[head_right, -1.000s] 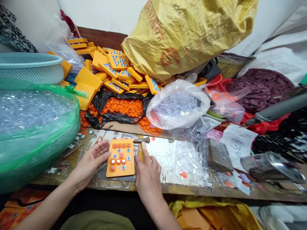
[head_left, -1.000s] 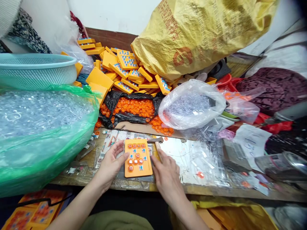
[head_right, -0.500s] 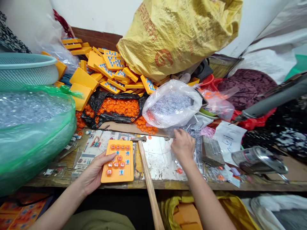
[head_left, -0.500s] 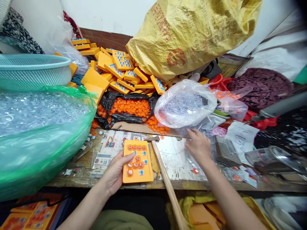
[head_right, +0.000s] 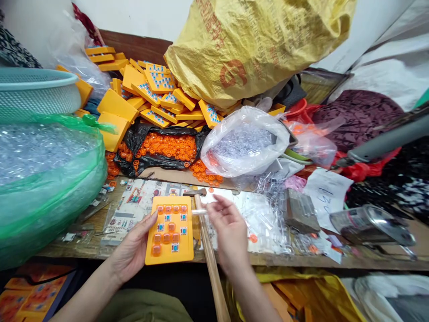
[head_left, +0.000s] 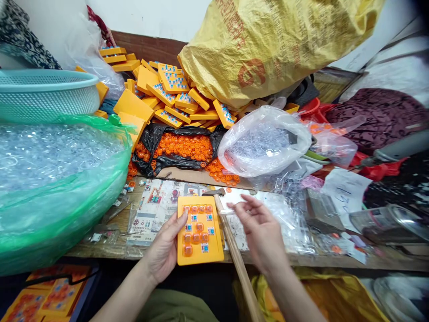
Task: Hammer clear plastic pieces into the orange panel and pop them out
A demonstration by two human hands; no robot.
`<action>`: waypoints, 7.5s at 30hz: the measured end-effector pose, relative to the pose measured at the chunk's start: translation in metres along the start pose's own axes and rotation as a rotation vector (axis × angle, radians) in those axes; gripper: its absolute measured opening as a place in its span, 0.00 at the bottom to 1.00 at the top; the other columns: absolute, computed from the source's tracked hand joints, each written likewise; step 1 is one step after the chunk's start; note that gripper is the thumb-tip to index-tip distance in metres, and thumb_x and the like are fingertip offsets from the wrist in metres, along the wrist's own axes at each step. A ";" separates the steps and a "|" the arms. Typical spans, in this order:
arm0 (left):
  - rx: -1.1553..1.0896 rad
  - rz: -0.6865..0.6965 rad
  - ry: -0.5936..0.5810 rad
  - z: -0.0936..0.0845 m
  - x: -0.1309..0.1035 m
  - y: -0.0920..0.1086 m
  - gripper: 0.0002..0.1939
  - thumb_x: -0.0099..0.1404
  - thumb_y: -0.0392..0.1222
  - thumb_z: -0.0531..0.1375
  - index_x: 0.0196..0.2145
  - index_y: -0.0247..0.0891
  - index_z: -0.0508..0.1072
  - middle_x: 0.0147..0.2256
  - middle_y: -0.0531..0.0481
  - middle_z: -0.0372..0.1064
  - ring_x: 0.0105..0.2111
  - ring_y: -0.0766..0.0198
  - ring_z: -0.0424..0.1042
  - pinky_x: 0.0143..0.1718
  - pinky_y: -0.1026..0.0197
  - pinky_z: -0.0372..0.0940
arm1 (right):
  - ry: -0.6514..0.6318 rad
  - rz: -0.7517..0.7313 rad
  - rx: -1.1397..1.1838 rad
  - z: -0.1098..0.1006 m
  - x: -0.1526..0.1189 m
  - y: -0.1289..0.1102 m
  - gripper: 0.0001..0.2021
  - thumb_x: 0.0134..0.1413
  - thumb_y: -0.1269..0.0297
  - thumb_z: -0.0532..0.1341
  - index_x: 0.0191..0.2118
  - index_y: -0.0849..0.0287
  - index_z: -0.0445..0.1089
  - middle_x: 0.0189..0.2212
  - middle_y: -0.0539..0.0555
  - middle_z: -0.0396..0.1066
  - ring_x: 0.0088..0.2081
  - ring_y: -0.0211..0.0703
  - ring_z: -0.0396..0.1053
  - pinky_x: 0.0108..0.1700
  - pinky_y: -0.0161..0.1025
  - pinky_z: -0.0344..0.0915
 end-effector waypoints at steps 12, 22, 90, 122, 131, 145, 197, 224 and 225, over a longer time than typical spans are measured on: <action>0.044 0.211 -0.107 0.002 -0.005 -0.014 0.24 0.63 0.44 0.62 0.55 0.41 0.63 0.51 0.44 0.71 0.51 0.56 0.71 0.54 0.54 0.65 | -0.016 -0.334 0.082 0.054 -0.055 -0.031 0.06 0.54 0.70 0.62 0.35 0.53 0.76 0.37 0.53 0.73 0.42 0.44 0.71 0.55 0.53 0.62; 0.177 0.277 0.027 0.003 -0.006 -0.011 0.22 0.61 0.49 0.63 0.50 0.38 0.67 0.46 0.44 0.75 0.46 0.54 0.74 0.48 0.54 0.68 | -0.355 0.474 0.642 0.061 -0.043 -0.031 0.27 0.48 0.55 0.66 0.54 0.56 0.61 0.48 0.59 0.72 0.49 0.49 0.72 0.48 0.45 0.71; 0.286 0.405 0.121 -0.005 -0.007 -0.008 0.43 0.42 0.34 0.72 0.55 0.38 0.58 0.45 0.42 0.74 0.42 0.50 0.76 0.45 0.52 0.71 | -0.365 0.185 0.125 0.023 0.022 -0.011 0.17 0.36 0.53 0.70 0.32 0.56 0.69 0.34 0.56 0.74 0.37 0.50 0.72 0.40 0.47 0.69; 0.331 0.433 0.178 -0.004 -0.013 -0.013 0.39 0.47 0.35 0.71 0.53 0.38 0.58 0.45 0.42 0.74 0.43 0.50 0.76 0.44 0.54 0.71 | -0.226 0.122 0.217 0.038 -0.039 -0.017 0.10 0.46 0.57 0.67 0.31 0.57 0.73 0.24 0.51 0.73 0.27 0.41 0.70 0.31 0.38 0.69; 0.515 0.443 0.213 -0.010 -0.011 -0.011 0.45 0.46 0.34 0.71 0.57 0.41 0.54 0.49 0.42 0.71 0.46 0.51 0.74 0.47 0.56 0.69 | -0.454 0.031 0.275 0.028 -0.029 -0.026 0.07 0.51 0.63 0.64 0.37 0.51 0.78 0.32 0.53 0.70 0.35 0.43 0.69 0.36 0.39 0.68; 0.633 0.546 0.256 -0.020 -0.021 -0.015 0.46 0.45 0.36 0.72 0.58 0.42 0.54 0.52 0.42 0.67 0.48 0.52 0.72 0.51 0.59 0.66 | -0.437 0.465 0.706 0.049 -0.037 -0.029 0.24 0.42 0.63 0.70 0.47 0.51 0.63 0.41 0.51 0.73 0.43 0.44 0.72 0.47 0.42 0.67; 0.593 0.437 0.245 -0.014 -0.032 -0.011 0.37 0.53 0.40 0.66 0.57 0.40 0.54 0.49 0.42 0.72 0.45 0.56 0.75 0.45 0.59 0.70 | -0.308 -0.505 0.178 0.061 -0.059 -0.075 0.11 0.51 0.80 0.61 0.36 0.55 0.73 0.31 0.51 0.77 0.33 0.40 0.75 0.38 0.35 0.73; 0.679 0.582 0.330 -0.025 -0.041 -0.015 0.37 0.48 0.35 0.69 0.55 0.39 0.64 0.57 0.39 0.64 0.59 0.45 0.60 0.61 0.53 0.52 | -0.512 0.041 0.183 0.062 -0.031 -0.039 0.48 0.31 0.68 0.74 0.63 0.52 0.56 0.56 0.59 0.64 0.53 0.57 0.66 0.54 0.54 0.65; 0.687 0.587 0.307 -0.025 -0.040 -0.015 0.37 0.49 0.35 0.68 0.56 0.38 0.63 0.57 0.39 0.64 0.60 0.46 0.59 0.61 0.54 0.52 | -0.499 0.039 0.177 0.063 -0.031 -0.038 0.48 0.31 0.69 0.74 0.62 0.52 0.57 0.55 0.59 0.64 0.53 0.56 0.66 0.53 0.53 0.66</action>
Point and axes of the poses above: each hand's wrist, its own x-axis towards the middle knuckle, its own z-axis out of the palm, y = z × x, the point moved 1 cm from there along x, towards the middle knuckle
